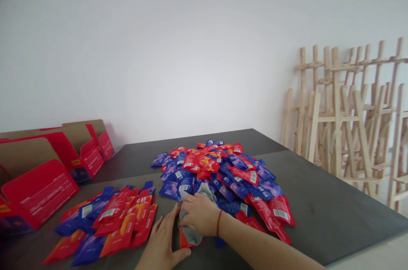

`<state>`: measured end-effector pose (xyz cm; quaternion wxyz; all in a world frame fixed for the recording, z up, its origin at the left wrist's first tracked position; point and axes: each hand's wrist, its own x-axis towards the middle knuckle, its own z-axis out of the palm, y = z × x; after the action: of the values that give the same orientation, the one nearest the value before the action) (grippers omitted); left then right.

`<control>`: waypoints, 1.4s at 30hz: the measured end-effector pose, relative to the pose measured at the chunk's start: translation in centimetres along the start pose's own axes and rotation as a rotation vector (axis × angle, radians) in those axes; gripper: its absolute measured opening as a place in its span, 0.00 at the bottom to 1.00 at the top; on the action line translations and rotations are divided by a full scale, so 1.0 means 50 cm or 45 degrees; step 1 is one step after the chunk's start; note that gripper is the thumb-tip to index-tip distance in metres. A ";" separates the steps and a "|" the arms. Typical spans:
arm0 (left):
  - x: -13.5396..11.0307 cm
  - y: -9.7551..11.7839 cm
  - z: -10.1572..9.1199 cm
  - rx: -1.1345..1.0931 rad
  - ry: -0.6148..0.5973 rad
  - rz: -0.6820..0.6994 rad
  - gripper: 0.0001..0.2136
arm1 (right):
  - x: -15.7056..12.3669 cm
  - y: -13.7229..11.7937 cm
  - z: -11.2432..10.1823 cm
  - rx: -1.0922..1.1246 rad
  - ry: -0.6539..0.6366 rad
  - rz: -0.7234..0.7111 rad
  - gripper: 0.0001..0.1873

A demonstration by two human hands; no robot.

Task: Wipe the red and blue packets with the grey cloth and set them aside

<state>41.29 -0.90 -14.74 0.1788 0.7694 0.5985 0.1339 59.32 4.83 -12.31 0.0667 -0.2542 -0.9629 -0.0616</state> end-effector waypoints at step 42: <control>-0.017 0.068 -0.065 0.627 -0.244 0.218 0.31 | -0.028 0.008 0.035 0.008 0.023 0.600 0.11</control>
<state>42.69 -2.09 -10.31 0.0302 0.8467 0.5260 -0.0741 60.54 4.76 -14.23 0.0887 -0.4713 -0.8764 -0.0436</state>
